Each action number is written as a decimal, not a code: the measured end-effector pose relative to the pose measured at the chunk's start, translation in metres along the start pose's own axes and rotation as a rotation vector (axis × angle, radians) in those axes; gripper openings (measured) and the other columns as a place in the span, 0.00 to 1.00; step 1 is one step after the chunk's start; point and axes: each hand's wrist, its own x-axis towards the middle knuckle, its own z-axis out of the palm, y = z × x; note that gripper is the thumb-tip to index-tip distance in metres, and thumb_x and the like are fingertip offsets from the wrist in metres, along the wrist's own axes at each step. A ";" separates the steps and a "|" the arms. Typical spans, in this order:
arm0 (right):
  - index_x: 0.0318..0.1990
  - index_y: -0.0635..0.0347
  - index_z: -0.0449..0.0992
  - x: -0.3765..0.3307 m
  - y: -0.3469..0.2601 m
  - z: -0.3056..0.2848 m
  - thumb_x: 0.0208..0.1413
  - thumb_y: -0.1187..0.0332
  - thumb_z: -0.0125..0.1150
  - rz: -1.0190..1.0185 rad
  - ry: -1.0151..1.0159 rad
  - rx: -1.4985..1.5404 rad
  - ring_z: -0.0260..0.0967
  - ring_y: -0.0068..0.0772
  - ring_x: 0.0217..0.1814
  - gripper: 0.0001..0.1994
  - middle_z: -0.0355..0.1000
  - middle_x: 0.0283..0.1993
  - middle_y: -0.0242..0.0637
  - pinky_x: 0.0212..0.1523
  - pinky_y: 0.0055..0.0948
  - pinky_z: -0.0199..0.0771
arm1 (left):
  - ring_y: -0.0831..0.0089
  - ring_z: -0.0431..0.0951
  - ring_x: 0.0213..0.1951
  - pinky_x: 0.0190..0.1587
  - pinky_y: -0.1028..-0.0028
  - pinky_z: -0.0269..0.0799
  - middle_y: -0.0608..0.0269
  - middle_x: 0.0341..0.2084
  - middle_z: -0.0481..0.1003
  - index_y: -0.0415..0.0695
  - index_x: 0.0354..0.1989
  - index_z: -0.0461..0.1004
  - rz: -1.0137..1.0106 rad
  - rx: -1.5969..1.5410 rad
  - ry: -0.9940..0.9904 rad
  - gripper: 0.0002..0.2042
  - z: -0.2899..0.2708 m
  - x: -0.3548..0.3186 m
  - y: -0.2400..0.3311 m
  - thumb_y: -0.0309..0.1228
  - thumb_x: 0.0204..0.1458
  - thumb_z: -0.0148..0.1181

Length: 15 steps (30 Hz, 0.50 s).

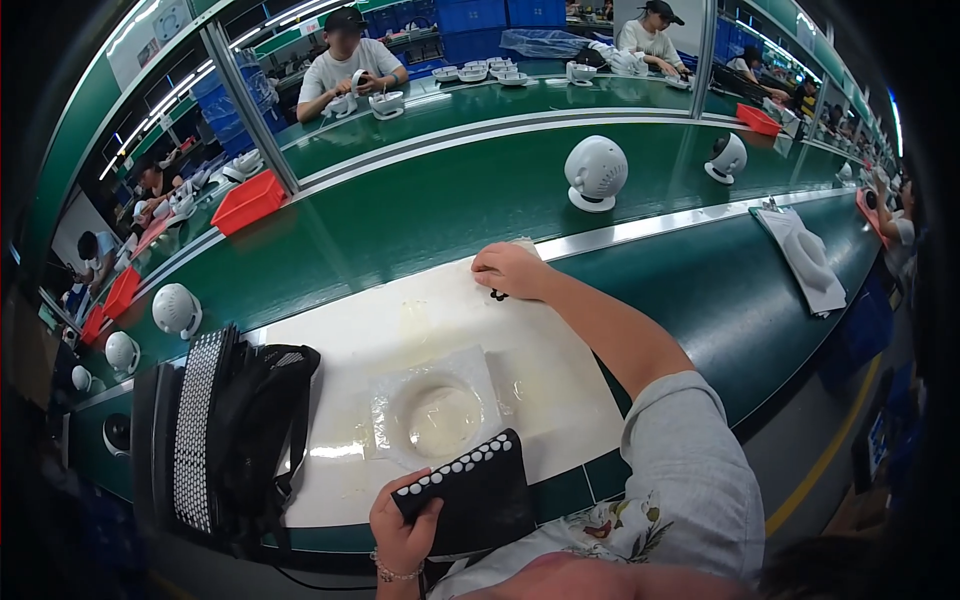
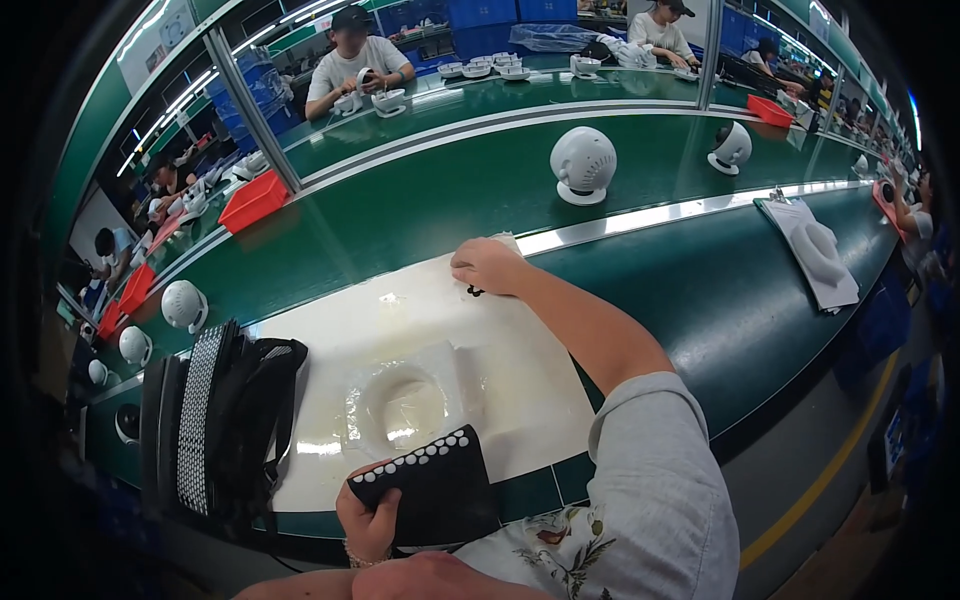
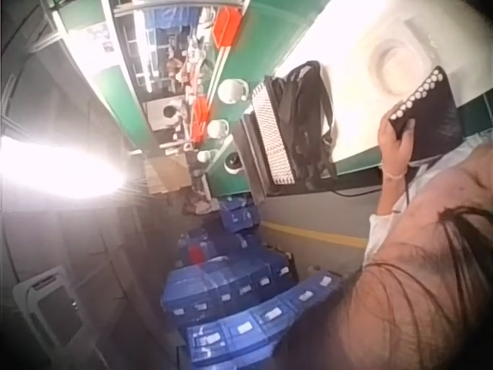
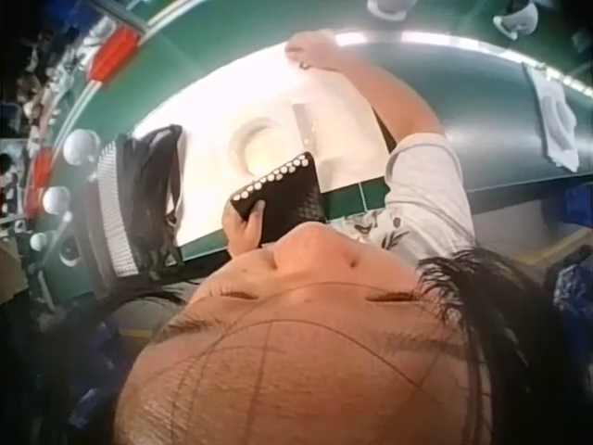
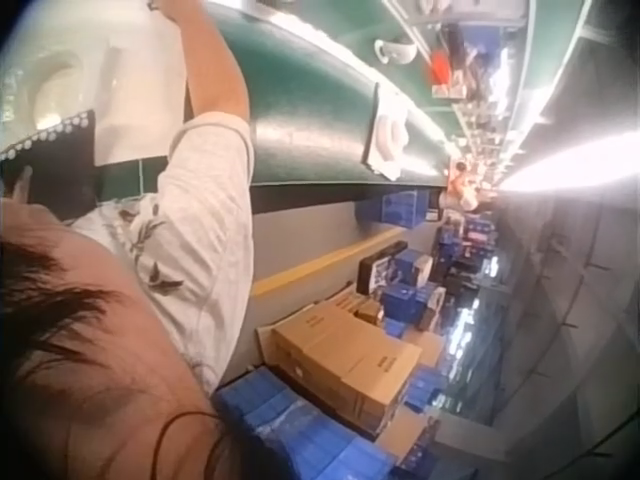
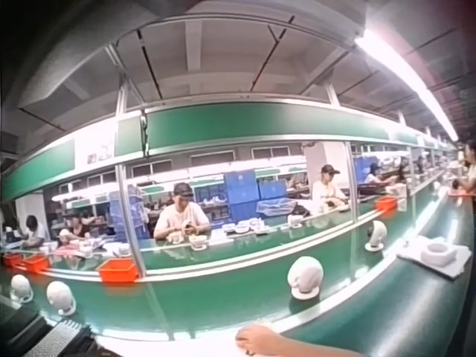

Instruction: Manual assembly of small white components into plastic camera housing units on an assembly line.

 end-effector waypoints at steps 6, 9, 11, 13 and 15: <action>0.35 0.60 0.74 -0.002 0.002 0.000 0.50 0.63 0.52 0.005 0.002 0.004 0.64 0.40 0.47 0.11 0.70 0.41 0.39 0.47 0.34 0.63 | 0.73 0.73 0.25 0.30 0.78 0.67 0.58 0.28 0.73 0.37 0.36 0.73 0.085 0.107 0.001 0.14 -0.002 0.002 -0.003 0.19 0.36 0.60; 0.36 0.61 0.73 0.000 0.001 -0.001 0.51 0.64 0.52 0.014 -0.024 -0.004 0.63 0.40 0.47 0.10 0.69 0.41 0.39 0.47 0.33 0.63 | 0.71 0.73 0.26 0.31 0.78 0.68 0.58 0.28 0.73 0.37 0.36 0.73 0.082 0.114 0.004 0.14 -0.002 0.001 -0.006 0.19 0.37 0.60; 0.37 0.61 0.72 0.000 -0.001 -0.001 0.52 0.64 0.52 0.003 -0.047 -0.012 0.63 0.40 0.47 0.11 0.68 0.42 0.39 0.47 0.32 0.63 | 0.71 0.74 0.27 0.31 0.78 0.68 0.57 0.28 0.73 0.37 0.36 0.73 0.080 0.118 0.005 0.14 -0.003 0.000 -0.007 0.19 0.37 0.61; 0.35 0.59 0.74 0.000 -0.005 -0.001 0.49 0.64 0.53 0.031 -0.007 0.003 0.63 0.40 0.47 0.10 0.70 0.40 0.38 0.48 0.33 0.63 | 0.71 0.74 0.27 0.32 0.78 0.68 0.57 0.29 0.73 0.37 0.37 0.73 0.077 0.123 0.013 0.14 -0.004 -0.001 -0.009 0.19 0.37 0.61; 0.35 0.59 0.74 -0.002 -0.002 -0.003 0.49 0.64 0.53 0.019 -0.012 0.007 0.63 0.39 0.47 0.10 0.70 0.41 0.38 0.48 0.33 0.63 | 0.70 0.74 0.29 0.32 0.77 0.69 0.56 0.30 0.73 0.36 0.36 0.72 0.112 0.132 -0.022 0.14 -0.003 0.001 -0.010 0.19 0.37 0.61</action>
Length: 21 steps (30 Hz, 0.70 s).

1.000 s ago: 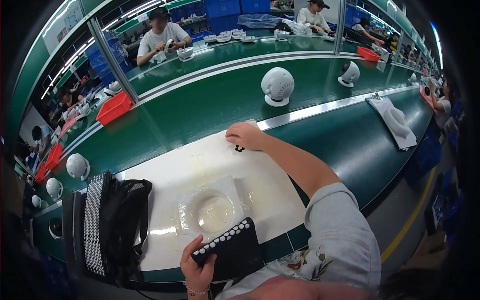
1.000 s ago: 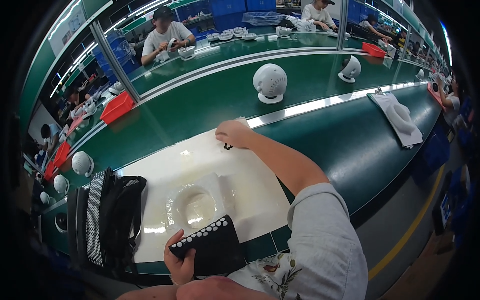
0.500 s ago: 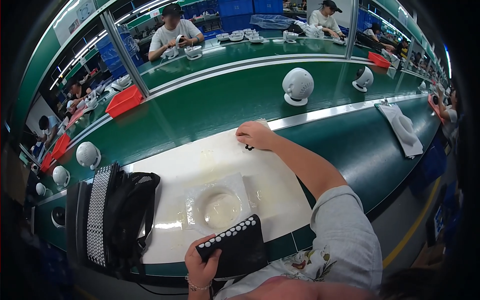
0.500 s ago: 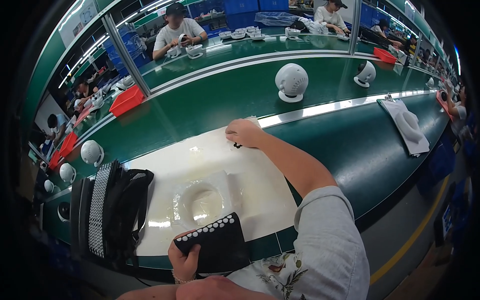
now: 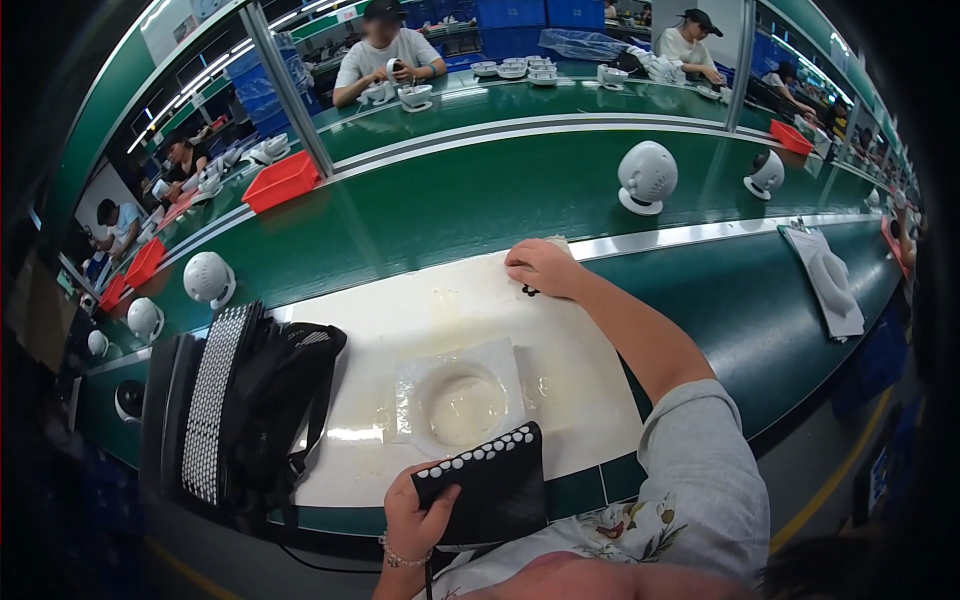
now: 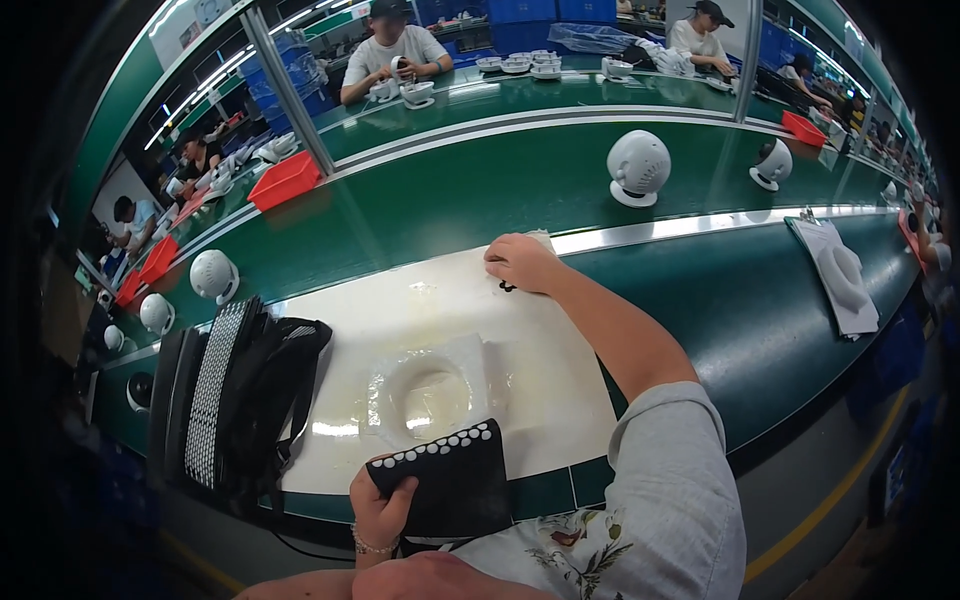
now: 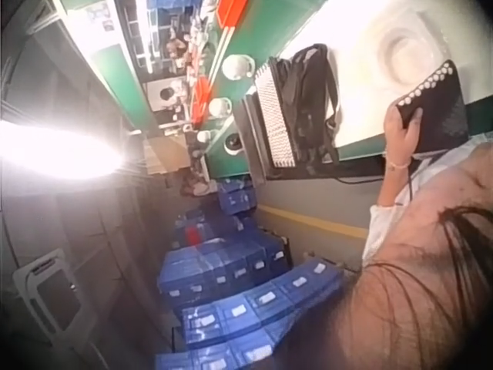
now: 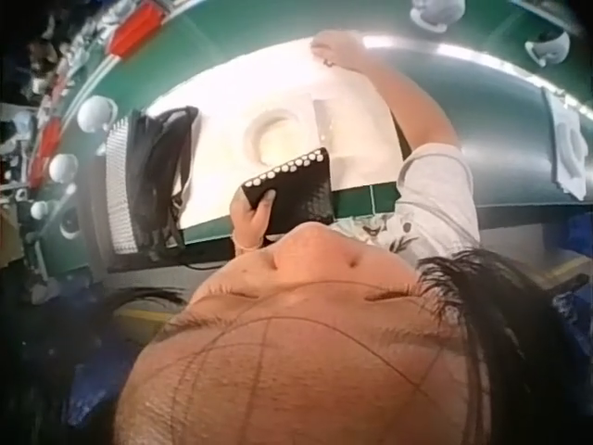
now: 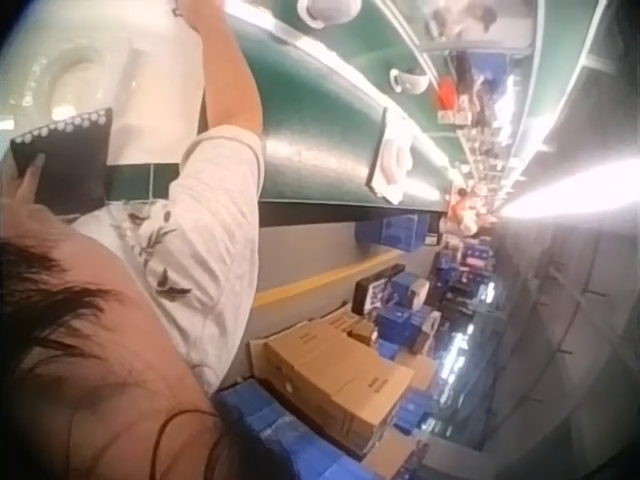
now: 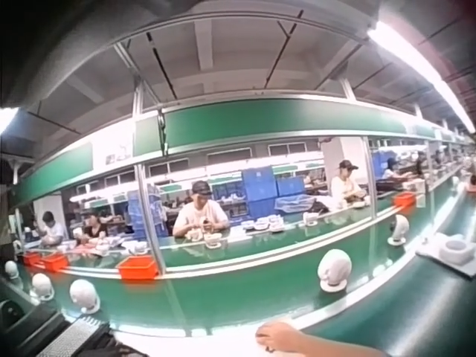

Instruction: Manual assembly of small white components into plastic camera housing units on an assembly line.

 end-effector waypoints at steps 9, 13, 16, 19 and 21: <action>0.35 0.59 0.74 0.000 -0.004 0.002 0.50 0.63 0.53 -0.008 0.010 -0.010 0.64 0.38 0.47 0.11 0.70 0.40 0.37 0.48 0.32 0.63 | 0.69 0.75 0.30 0.33 0.77 0.69 0.55 0.30 0.73 0.35 0.35 0.72 -0.019 0.020 -0.018 0.12 -0.003 0.001 0.006 0.20 0.39 0.62; 0.35 0.59 0.74 0.000 -0.002 0.002 0.50 0.64 0.53 0.013 0.016 -0.008 0.64 0.38 0.46 0.10 0.70 0.39 0.37 0.47 0.32 0.64 | 0.69 0.75 0.30 0.33 0.77 0.69 0.55 0.30 0.74 0.35 0.34 0.72 0.001 0.026 -0.025 0.12 -0.004 0.001 0.004 0.21 0.39 0.62; 0.35 0.60 0.74 0.001 -0.008 0.001 0.50 0.64 0.53 0.007 0.022 -0.012 0.64 0.38 0.45 0.10 0.70 0.39 0.38 0.46 0.31 0.64 | 0.68 0.75 0.30 0.34 0.76 0.69 0.55 0.30 0.74 0.35 0.34 0.72 -0.045 -0.021 -0.022 0.11 -0.004 0.001 0.006 0.21 0.39 0.62; 0.37 0.62 0.72 0.001 -0.004 0.001 0.50 0.66 0.55 -0.015 0.007 -0.012 0.64 0.38 0.45 0.10 0.69 0.40 0.39 0.45 0.31 0.64 | 0.70 0.73 0.26 0.31 0.76 0.67 0.58 0.24 0.73 0.35 0.30 0.72 -0.021 -0.027 0.014 0.08 -0.001 0.003 0.008 0.21 0.39 0.60; 0.37 0.62 0.72 0.000 -0.004 0.001 0.50 0.66 0.55 -0.008 0.002 -0.004 0.64 0.38 0.45 0.10 0.69 0.40 0.39 0.45 0.31 0.64 | 0.70 0.73 0.26 0.31 0.76 0.67 0.59 0.24 0.73 0.35 0.31 0.72 -0.020 -0.035 0.016 0.08 -0.001 0.003 0.008 0.21 0.39 0.60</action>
